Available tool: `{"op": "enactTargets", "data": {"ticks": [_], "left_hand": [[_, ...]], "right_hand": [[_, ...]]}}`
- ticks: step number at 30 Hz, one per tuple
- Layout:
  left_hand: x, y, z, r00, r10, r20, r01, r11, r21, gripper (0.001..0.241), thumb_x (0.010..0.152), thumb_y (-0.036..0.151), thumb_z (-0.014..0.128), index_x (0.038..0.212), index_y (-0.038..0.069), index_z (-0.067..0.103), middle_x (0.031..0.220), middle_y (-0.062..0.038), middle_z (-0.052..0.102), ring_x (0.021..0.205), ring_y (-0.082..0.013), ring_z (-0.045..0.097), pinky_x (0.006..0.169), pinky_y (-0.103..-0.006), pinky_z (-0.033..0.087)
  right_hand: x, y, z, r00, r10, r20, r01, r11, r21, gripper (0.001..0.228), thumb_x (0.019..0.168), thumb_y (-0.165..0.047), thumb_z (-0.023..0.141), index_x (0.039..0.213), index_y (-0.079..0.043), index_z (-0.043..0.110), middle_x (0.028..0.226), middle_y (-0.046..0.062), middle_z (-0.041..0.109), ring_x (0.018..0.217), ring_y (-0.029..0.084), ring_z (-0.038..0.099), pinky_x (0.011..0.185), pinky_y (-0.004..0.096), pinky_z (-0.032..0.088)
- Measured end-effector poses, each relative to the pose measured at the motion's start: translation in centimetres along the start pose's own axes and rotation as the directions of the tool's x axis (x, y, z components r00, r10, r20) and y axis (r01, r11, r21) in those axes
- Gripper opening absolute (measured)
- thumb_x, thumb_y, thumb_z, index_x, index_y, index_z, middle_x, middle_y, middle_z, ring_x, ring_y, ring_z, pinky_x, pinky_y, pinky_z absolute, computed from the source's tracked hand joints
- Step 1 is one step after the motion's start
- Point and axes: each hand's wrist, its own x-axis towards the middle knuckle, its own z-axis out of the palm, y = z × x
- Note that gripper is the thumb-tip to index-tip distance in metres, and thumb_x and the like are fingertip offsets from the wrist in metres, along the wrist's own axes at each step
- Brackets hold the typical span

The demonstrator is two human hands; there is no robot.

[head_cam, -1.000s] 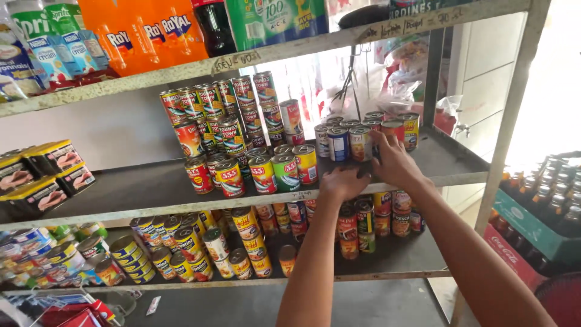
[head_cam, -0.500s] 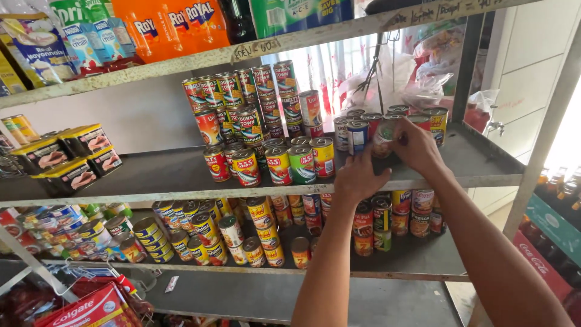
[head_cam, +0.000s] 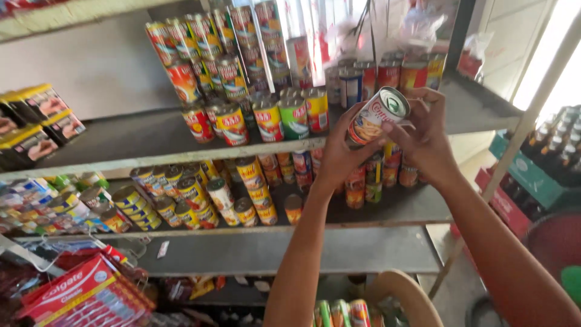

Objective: Organizing and stacking various canned food items on retail shelves in a grocery store.

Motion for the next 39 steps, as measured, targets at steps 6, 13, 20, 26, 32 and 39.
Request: {"op": "enactTargets", "data": {"ticks": [6,13,20,26,32,39], "left_hand": [[-9.6,-1.1,-2.3,0.994,-0.049,0.102,0.037,0.992,0.122,0.074,0.086,0.009,0.082,0.152,0.006,0.049,0.149,-0.015,0.06,0.138,-0.0292,0.06,0.118,-0.0386,0.048],[-23.2,-11.1,-4.8,0.967,-0.243,0.082,0.211,0.936,0.283,0.091,0.087,0.014,0.077,0.164,0.005,0.029,0.158,-0.02,0.045,0.145,-0.0363,0.048,0.118,-0.0414,0.045],[-26.8,-11.5,-6.2,0.893,-0.415,0.174,0.226,0.747,0.625,0.096,0.082,0.02,0.08,0.159,0.001,0.026,0.155,-0.028,0.037,0.145,-0.0474,0.034,0.12,-0.0533,0.029],[-28.8,-10.4,-4.4,0.933,-0.357,0.043,0.286,0.809,0.513,0.094,0.081,0.011,0.077,0.159,0.002,0.026,0.157,-0.026,0.035,0.149,-0.0461,0.033,0.124,-0.0527,0.03],[-28.2,-8.4,-3.5,0.936,-0.353,0.003,0.305,0.812,0.497,0.089,0.078,0.005,0.079,0.154,0.005,0.032,0.155,-0.023,0.034,0.149,-0.0446,0.029,0.124,-0.052,0.028],[-22.2,-2.3,-3.3,0.968,-0.251,0.01,0.227,0.891,0.392,0.077,0.083,0.001,0.075,0.152,0.009,0.04,0.151,-0.022,0.036,0.146,-0.0421,0.035,0.123,-0.0482,0.034]], "right_hand": [[-9.1,5.8,2.8,0.933,0.346,0.098,-0.357,0.925,0.132,0.065,0.088,0.002,0.074,0.146,-0.008,0.045,0.129,0.002,0.062,0.121,0.011,0.06,0.102,0.031,0.052],[-16.8,17.7,6.0,0.863,0.505,-0.016,-0.503,0.858,-0.105,0.066,0.083,0.001,0.076,0.143,-0.005,0.048,0.122,0.007,0.066,0.108,0.014,0.065,0.09,0.031,0.058],[-18.2,21.4,9.2,0.903,0.393,-0.177,-0.43,0.796,-0.427,0.07,0.083,-0.01,0.08,0.143,-0.003,0.044,0.117,0.015,0.068,0.106,0.023,0.069,0.087,0.036,0.057],[-18.3,24.6,8.0,0.81,0.58,-0.079,-0.528,0.665,-0.529,0.075,0.087,-0.016,0.078,0.15,-0.005,0.039,0.11,0.019,0.071,0.098,0.027,0.07,0.084,0.039,0.056],[-18.8,24.9,7.4,0.848,0.53,0.034,-0.46,0.765,-0.45,0.072,0.087,-0.011,0.076,0.148,-0.003,0.039,0.118,0.018,0.071,0.106,0.024,0.069,0.088,0.038,0.055],[-18.2,18.1,7.9,0.958,0.286,-0.018,-0.248,0.795,-0.554,0.059,0.084,0.001,0.07,0.139,-0.005,0.049,0.126,0.02,0.062,0.118,0.031,0.062,0.092,0.04,0.054]]}}
